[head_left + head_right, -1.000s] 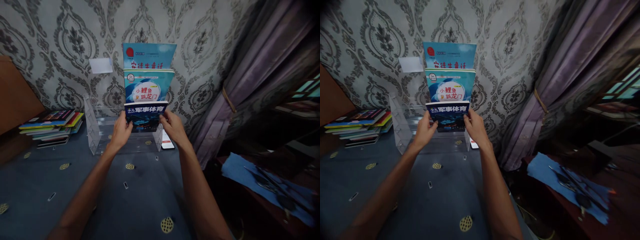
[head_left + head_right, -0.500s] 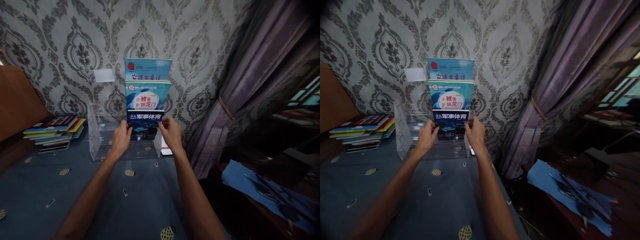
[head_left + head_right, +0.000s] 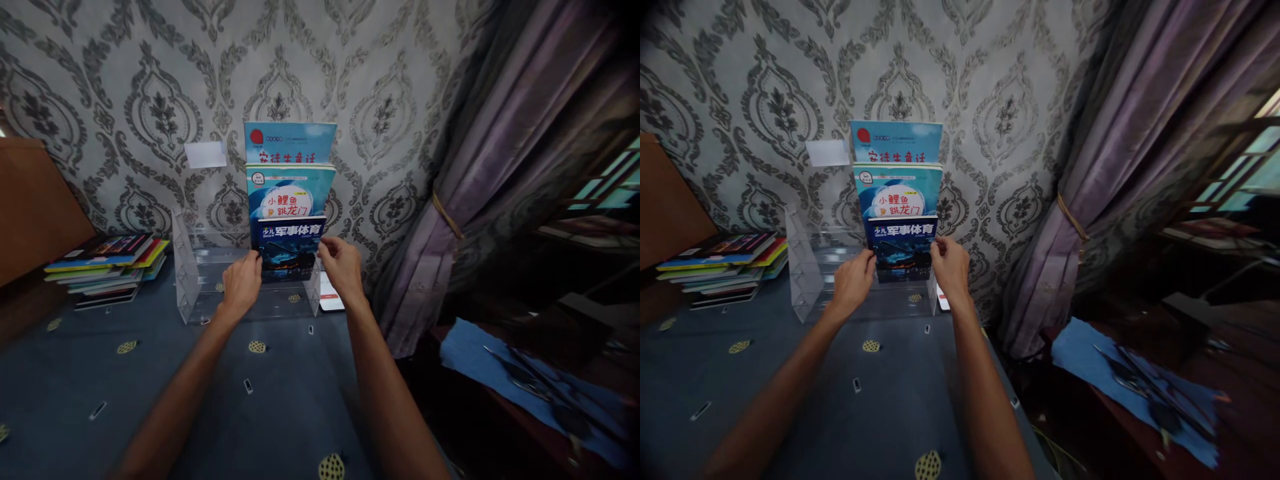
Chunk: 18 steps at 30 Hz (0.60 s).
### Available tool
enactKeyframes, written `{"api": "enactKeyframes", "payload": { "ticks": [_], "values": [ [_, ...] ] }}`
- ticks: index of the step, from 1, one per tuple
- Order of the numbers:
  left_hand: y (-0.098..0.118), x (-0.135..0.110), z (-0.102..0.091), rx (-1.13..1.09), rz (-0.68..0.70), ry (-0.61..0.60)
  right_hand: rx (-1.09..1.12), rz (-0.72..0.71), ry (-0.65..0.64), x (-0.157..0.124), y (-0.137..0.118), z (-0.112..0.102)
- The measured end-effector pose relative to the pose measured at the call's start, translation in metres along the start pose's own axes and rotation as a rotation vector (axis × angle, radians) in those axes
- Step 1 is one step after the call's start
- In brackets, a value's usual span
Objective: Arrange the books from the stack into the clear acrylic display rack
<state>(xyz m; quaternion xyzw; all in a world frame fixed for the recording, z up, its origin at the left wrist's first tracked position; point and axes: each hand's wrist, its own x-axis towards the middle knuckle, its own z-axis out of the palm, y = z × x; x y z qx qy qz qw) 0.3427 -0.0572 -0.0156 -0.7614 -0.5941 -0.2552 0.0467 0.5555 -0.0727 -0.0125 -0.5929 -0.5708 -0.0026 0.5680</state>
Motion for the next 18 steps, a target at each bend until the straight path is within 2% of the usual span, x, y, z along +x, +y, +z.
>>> {"api": "enactKeyframes", "payload": {
  "ticks": [7, 18],
  "values": [
    [0.000, 0.010, 0.002, -0.044, -0.050, 0.024, 0.030, -0.005, 0.005, 0.000, 0.000, 0.000],
    [-0.004, 0.013, 0.011, -0.048, -0.024, 0.048, 0.053, 0.001, -0.005, 0.000, 0.005, 0.004]
  ]
}}
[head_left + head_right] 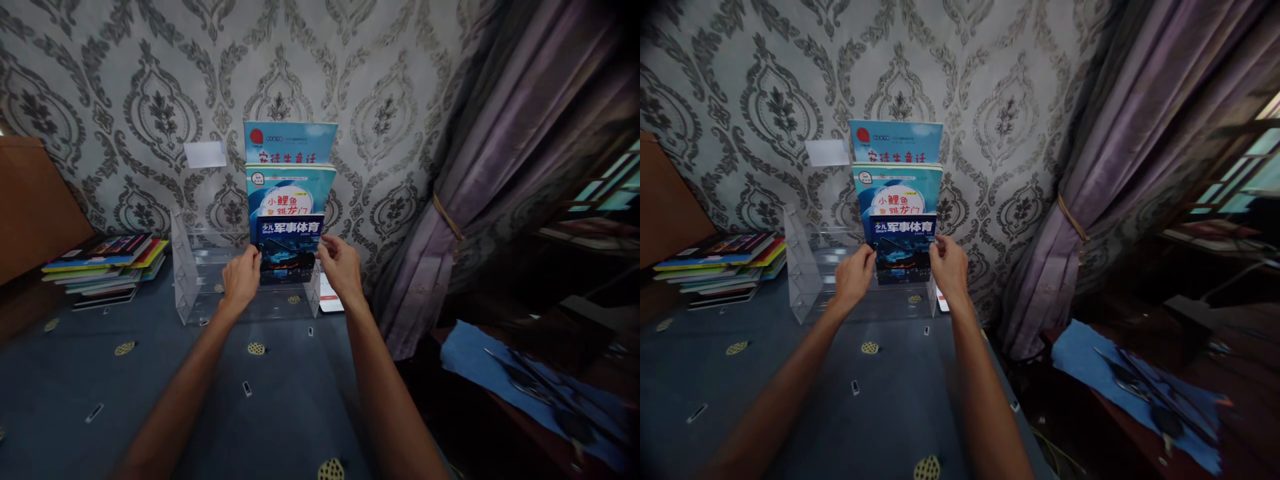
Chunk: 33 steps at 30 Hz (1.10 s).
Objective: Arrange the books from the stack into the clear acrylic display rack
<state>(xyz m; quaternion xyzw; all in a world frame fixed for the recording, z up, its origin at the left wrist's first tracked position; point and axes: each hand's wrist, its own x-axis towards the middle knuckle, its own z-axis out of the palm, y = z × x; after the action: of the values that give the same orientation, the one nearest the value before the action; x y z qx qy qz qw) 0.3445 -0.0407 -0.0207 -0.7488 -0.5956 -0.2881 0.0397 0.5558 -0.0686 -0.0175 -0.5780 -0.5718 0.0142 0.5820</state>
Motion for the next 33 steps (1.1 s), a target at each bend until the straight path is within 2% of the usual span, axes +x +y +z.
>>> {"api": "enactKeyframes", "payload": {
  "ticks": [12, 23, 33],
  "values": [
    [0.000, -0.003, 0.000, 0.003, 0.036, -0.013, 0.052, 0.011, -0.043, 0.003, 0.001, -0.010],
    [-0.005, -0.004, 0.002, -0.038, 0.073, 0.000, 0.072, -0.019, -0.056, 0.002, -0.013, -0.025],
    [-0.008, -0.005, -0.002, -0.062, 0.086, 0.076, 0.065, -0.052, -0.019, 0.001, -0.028, -0.039]
  ]
}}
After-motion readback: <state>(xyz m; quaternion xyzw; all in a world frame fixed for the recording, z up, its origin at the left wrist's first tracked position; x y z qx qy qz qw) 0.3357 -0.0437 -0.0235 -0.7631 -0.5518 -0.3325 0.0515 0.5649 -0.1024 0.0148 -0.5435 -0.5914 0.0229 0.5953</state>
